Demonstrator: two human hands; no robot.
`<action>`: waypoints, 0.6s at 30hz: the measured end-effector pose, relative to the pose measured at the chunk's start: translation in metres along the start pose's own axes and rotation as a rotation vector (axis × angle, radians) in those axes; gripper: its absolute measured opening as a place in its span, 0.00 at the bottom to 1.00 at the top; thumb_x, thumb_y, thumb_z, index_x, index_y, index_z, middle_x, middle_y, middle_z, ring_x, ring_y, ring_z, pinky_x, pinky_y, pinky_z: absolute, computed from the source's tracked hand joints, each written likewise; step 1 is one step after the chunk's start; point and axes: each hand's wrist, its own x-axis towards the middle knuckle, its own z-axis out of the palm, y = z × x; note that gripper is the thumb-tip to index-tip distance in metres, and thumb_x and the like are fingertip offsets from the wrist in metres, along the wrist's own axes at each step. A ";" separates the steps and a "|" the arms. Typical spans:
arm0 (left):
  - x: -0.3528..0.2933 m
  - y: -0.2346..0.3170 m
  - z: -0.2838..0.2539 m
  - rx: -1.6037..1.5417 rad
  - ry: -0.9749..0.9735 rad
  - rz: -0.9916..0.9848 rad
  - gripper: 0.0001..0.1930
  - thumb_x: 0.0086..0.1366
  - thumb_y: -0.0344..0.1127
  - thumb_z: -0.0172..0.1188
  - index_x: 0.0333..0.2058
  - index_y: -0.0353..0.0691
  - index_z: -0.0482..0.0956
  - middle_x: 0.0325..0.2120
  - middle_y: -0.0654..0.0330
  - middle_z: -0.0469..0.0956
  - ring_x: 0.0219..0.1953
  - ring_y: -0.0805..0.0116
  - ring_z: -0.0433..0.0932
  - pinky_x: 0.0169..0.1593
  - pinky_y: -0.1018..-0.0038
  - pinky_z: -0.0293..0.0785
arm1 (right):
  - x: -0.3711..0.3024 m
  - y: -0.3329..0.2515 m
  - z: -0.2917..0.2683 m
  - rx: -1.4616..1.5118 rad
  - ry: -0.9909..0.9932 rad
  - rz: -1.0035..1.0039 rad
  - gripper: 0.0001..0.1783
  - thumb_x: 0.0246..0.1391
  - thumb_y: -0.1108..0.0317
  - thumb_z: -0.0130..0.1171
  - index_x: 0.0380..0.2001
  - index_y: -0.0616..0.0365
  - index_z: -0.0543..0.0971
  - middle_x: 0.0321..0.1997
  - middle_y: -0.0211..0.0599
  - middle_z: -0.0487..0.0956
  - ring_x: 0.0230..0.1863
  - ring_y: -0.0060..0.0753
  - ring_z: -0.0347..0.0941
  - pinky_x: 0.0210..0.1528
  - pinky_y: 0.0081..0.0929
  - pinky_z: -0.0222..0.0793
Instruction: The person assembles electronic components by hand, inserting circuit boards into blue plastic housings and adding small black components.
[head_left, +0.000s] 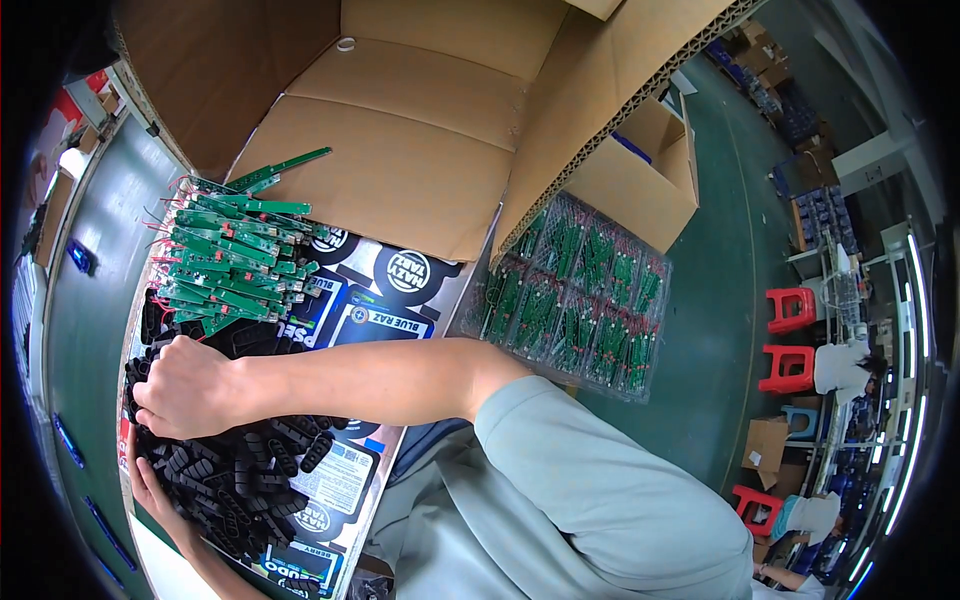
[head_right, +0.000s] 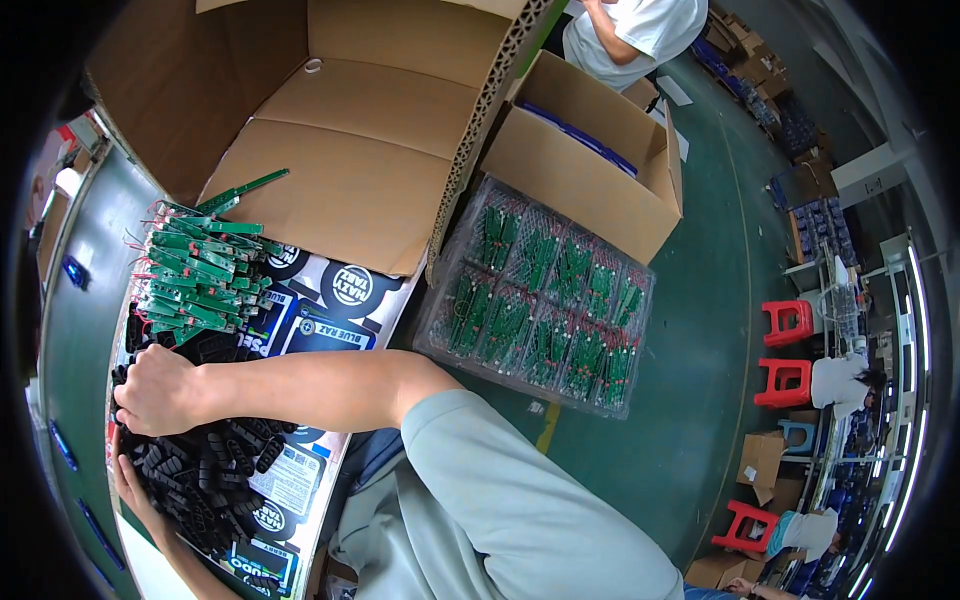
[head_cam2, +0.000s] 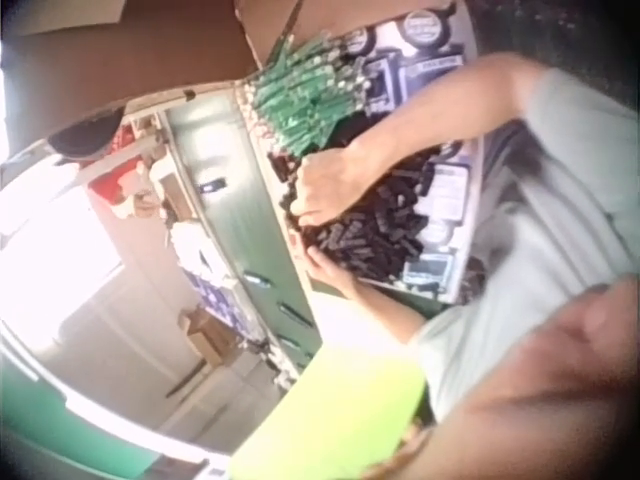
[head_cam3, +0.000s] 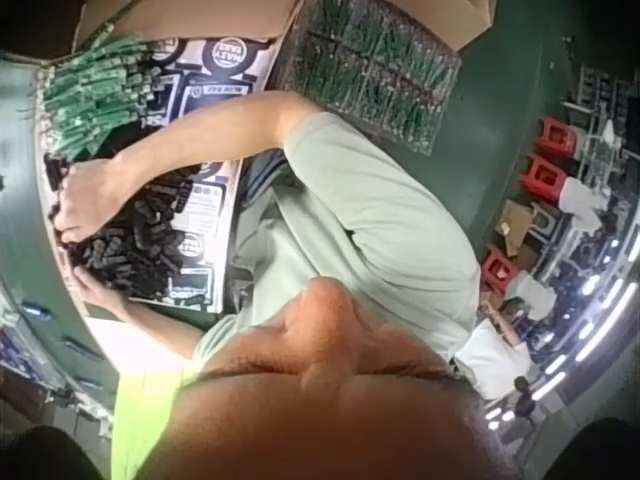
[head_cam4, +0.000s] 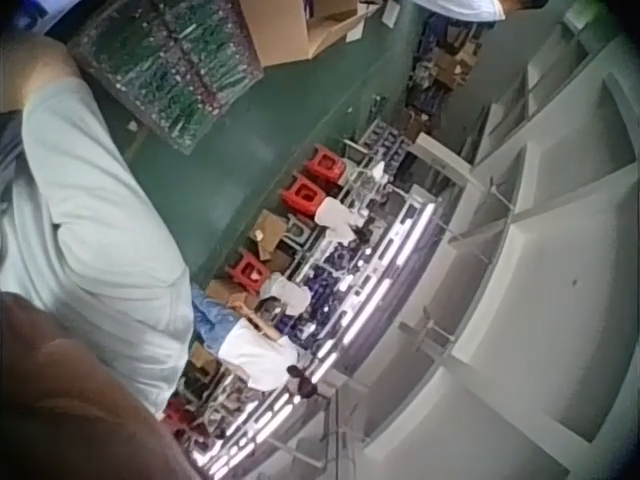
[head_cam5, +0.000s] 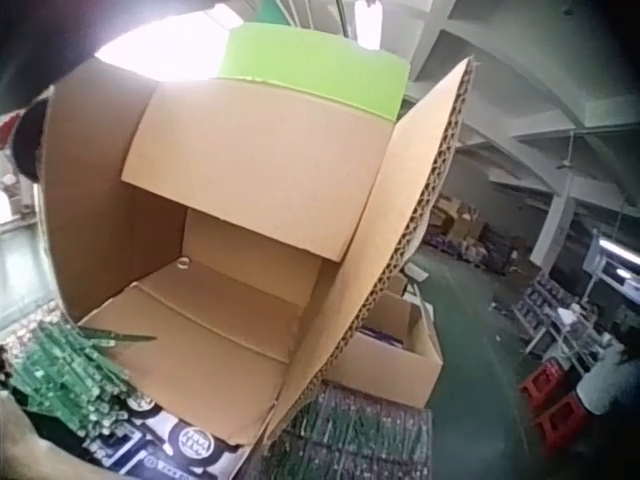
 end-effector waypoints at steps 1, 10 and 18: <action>0.000 0.000 0.000 -0.010 -0.010 -0.004 0.26 0.81 0.43 0.42 0.65 0.29 0.70 0.65 0.50 0.72 0.68 0.60 0.68 0.73 0.63 0.56 | 0.000 -0.001 0.000 0.000 -0.009 -0.005 0.20 0.56 0.57 0.60 0.18 0.61 0.80 0.15 0.48 0.78 0.20 0.52 0.79 0.29 0.46 0.75; -0.001 0.002 -0.005 0.063 -0.001 0.004 0.26 0.81 0.44 0.41 0.66 0.29 0.70 0.65 0.50 0.72 0.67 0.59 0.68 0.73 0.64 0.56 | 0.000 -0.002 0.003 0.007 -0.043 -0.025 0.19 0.55 0.57 0.60 0.19 0.63 0.80 0.15 0.48 0.78 0.21 0.52 0.80 0.30 0.45 0.76; 0.000 -0.003 0.003 -0.013 0.001 -0.038 0.27 0.82 0.45 0.40 0.66 0.30 0.70 0.65 0.51 0.72 0.67 0.60 0.68 0.73 0.64 0.56 | -0.004 0.002 0.002 -0.014 -0.058 -0.006 0.19 0.55 0.57 0.61 0.20 0.63 0.81 0.16 0.48 0.79 0.22 0.52 0.81 0.31 0.45 0.77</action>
